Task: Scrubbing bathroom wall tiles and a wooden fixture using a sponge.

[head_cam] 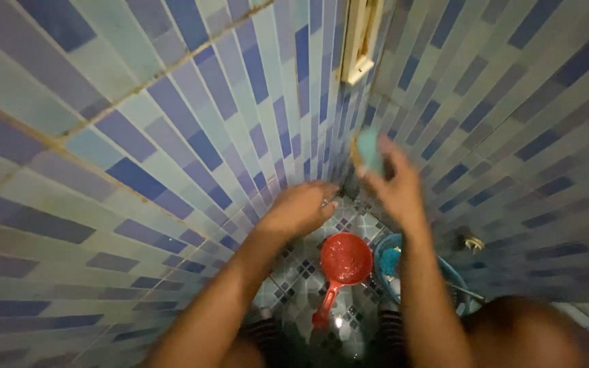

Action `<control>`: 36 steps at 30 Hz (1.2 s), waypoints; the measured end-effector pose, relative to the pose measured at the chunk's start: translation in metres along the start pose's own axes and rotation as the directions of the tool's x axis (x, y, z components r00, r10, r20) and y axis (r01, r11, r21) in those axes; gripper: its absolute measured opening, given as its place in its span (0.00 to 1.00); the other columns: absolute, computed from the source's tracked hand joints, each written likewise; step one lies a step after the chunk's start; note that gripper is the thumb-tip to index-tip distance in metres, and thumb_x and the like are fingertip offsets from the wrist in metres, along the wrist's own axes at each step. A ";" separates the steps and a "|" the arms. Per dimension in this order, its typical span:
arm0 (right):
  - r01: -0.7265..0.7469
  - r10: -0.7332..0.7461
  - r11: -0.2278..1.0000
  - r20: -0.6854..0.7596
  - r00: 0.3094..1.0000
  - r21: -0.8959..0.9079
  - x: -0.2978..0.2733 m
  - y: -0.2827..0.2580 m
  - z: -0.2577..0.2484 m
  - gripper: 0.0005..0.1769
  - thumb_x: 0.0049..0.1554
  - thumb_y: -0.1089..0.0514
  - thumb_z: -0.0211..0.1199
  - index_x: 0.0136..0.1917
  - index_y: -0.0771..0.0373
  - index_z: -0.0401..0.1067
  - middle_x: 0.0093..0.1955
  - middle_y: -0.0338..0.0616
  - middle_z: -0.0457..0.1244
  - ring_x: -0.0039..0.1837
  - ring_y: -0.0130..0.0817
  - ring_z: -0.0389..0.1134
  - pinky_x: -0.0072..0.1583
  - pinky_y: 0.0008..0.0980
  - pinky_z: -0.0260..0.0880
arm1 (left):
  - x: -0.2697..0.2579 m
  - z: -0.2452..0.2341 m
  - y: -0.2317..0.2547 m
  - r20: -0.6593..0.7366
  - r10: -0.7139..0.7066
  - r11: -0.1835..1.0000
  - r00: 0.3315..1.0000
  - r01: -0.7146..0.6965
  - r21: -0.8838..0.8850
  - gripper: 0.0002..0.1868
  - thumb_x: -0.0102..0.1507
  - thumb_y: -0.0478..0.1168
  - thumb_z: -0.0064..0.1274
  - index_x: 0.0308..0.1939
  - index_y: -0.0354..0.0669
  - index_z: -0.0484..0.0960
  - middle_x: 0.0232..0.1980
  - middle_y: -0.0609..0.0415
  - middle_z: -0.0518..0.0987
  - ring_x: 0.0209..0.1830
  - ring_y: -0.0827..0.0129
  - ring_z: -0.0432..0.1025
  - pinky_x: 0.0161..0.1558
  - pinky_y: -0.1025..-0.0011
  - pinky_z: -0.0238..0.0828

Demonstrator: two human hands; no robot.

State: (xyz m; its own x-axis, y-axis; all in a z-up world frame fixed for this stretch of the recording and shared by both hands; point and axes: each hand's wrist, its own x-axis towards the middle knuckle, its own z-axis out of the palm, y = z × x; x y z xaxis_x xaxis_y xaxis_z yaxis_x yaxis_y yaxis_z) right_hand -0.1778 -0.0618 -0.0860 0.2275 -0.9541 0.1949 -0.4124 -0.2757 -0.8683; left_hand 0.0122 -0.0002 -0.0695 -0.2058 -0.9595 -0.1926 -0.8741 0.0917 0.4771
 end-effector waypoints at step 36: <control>-0.044 0.136 0.970 -0.384 0.913 0.239 0.002 0.105 0.062 0.31 0.61 0.54 0.69 0.76 0.57 0.68 0.57 0.57 0.66 0.56 0.45 0.68 0.57 0.43 0.69 | 0.015 0.020 -0.028 -0.130 0.097 0.973 0.987 -0.121 -0.195 0.20 0.66 0.41 0.47 0.58 0.34 0.80 0.53 0.34 0.81 0.52 0.36 0.76 0.54 0.48 0.71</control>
State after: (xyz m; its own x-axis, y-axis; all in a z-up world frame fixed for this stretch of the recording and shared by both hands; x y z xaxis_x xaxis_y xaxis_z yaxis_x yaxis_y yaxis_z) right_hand -0.1660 -0.0858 -0.2054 -0.1871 -0.9537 0.2353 -0.1996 -0.1976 -0.9597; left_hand 0.0253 -0.0120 -0.1027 -0.2304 -0.9726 -0.0320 -0.7398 0.1538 0.6550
